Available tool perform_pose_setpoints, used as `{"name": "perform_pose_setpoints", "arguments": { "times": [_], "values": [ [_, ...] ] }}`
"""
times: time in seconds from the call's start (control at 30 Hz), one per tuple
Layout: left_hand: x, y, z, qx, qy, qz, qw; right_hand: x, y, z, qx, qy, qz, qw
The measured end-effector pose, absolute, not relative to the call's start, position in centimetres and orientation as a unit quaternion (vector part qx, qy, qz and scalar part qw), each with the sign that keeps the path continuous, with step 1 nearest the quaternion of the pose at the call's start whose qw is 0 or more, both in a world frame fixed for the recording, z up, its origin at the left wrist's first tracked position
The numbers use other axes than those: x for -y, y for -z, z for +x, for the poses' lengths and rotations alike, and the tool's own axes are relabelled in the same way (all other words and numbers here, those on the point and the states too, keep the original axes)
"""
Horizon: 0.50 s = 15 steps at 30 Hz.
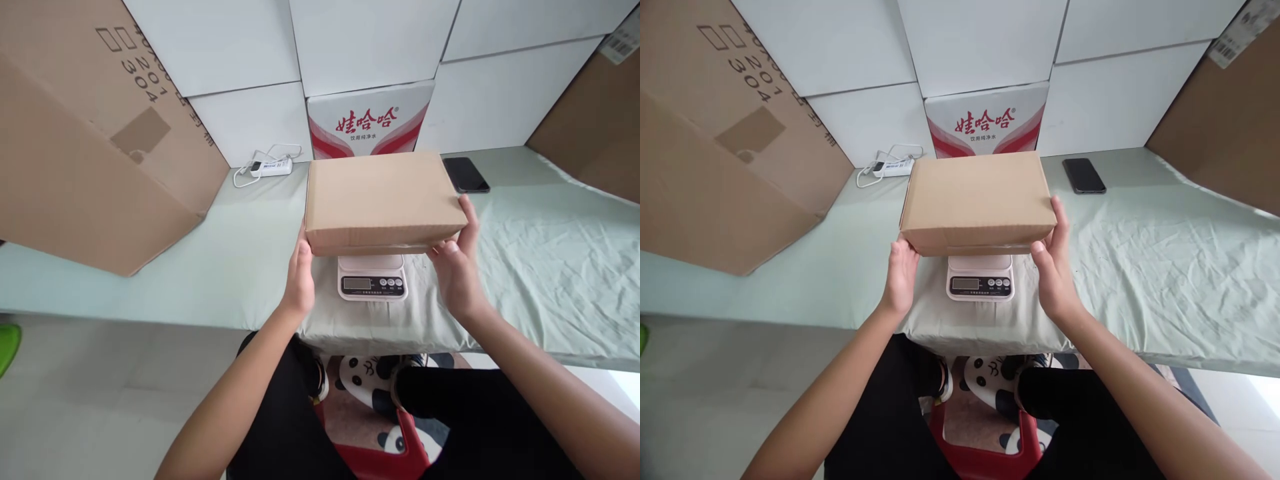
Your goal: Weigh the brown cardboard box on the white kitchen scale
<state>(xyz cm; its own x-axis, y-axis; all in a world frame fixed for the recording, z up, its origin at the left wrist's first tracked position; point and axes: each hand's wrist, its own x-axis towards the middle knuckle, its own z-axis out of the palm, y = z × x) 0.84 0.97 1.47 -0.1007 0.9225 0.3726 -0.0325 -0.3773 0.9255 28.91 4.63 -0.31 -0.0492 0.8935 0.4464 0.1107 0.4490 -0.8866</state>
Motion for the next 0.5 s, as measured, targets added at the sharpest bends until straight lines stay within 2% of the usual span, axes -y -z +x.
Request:
{"name": "perform_pose_setpoints", "arguments": {
  "times": [0.17,0.5],
  "values": [
    [-0.6,-0.6,0.8,-0.414,-0.617,0.528,0.410,-4.0,0.5,28.5,0.628,-0.375,-0.402,0.551],
    [-1.3,1.5,0.5,-0.447,-0.616,0.535,0.367,-4.3,-0.2,27.6,0.654,-0.313,-0.433,0.536]
  ]
}}
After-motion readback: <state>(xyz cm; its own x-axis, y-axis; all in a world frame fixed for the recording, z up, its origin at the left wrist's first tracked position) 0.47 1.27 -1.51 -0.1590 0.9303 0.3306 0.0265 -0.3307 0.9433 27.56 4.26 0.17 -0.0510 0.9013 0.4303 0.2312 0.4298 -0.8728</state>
